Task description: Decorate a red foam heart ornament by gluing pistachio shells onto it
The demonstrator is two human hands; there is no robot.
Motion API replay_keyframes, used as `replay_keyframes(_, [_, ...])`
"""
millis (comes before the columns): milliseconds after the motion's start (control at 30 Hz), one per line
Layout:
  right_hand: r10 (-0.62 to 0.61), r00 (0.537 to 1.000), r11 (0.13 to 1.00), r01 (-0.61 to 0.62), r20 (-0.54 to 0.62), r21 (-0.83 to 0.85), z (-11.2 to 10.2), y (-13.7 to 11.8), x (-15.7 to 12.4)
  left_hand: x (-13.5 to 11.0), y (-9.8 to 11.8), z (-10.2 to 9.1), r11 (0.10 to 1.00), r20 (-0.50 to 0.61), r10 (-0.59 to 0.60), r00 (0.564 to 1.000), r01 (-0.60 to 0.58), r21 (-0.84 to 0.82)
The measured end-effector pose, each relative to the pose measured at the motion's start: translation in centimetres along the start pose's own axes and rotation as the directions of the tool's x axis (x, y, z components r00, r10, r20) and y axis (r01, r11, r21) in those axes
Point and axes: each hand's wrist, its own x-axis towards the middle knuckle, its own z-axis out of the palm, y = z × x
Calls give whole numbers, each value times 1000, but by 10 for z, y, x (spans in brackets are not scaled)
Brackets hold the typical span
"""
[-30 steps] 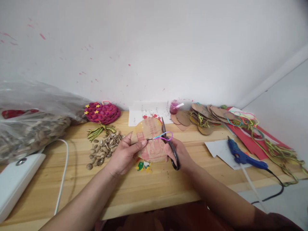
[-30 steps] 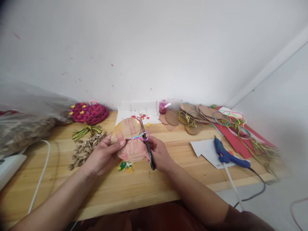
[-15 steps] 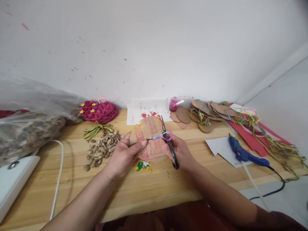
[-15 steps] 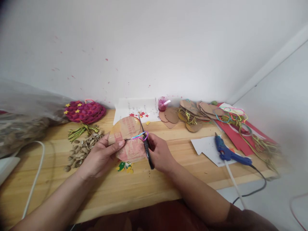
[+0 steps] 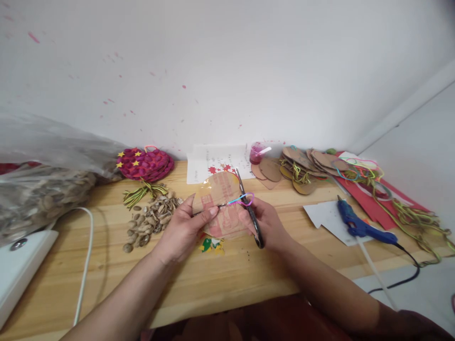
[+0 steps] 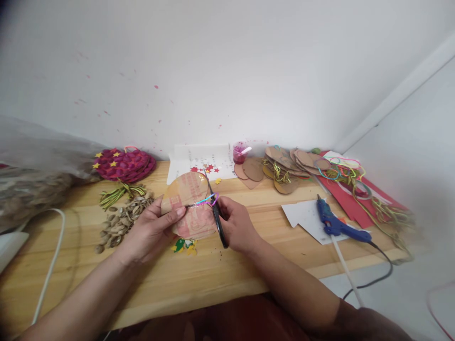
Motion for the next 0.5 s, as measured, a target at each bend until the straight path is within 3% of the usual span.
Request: replay_keyframes(500, [-9,1000,1000,9,27,5,-6,16,3,2,2,-10,993,4,59,998,-59,100])
